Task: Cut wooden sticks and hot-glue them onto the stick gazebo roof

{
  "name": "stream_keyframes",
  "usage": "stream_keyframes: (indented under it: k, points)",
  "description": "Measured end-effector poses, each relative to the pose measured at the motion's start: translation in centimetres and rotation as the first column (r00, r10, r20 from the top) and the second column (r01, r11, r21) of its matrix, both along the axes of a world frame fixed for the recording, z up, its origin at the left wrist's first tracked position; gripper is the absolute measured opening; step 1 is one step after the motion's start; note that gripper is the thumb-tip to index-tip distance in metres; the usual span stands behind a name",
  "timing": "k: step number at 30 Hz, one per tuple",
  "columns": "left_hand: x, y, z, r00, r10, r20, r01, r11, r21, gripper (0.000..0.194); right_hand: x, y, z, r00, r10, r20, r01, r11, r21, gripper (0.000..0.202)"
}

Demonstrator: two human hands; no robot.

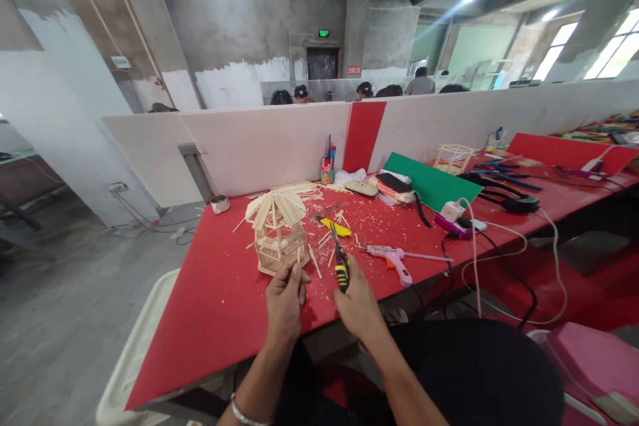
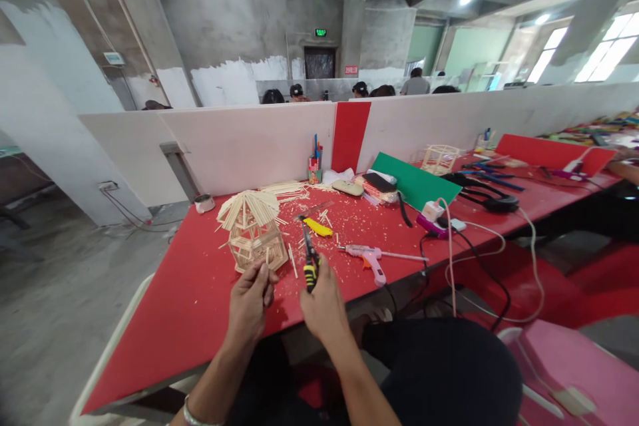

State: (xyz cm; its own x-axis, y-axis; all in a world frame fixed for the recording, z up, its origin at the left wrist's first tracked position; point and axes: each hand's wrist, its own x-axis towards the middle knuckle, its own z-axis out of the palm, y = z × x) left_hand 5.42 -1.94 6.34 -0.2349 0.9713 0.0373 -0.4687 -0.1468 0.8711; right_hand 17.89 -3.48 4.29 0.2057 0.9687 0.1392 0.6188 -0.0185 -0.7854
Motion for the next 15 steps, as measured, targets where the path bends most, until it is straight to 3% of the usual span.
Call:
stream_keyframes:
  k: [2,4,10,15]
  points:
    - [-0.2,-0.1,0.2,1.0,-0.009,-0.016,0.009,1.0,0.013,0.031,1.3,0.4,0.2,0.97,-0.052,0.239,0.073,0.994,-0.084,0.07]
    - [-0.2,-0.2,0.4,1.0,-0.026,-0.014,0.026,1.0,0.007,0.031,1.9,0.6,0.3,0.929,-0.037,0.367,0.1,0.983,-0.153,0.07]
    - [-0.3,-0.3,1.4,0.995,-0.07,0.072,0.078,0.99,-0.115,0.037,1.2,1.0,-0.5,0.913,-0.057,0.403,0.111,0.987,-0.113,0.071]
    - [-0.7,-0.4,2.3,0.981,-0.084,0.176,0.112,0.981,-0.155,0.038,1.2,1.5,-1.0,0.947,-0.07,0.312,0.091,0.995,-0.051,0.06]
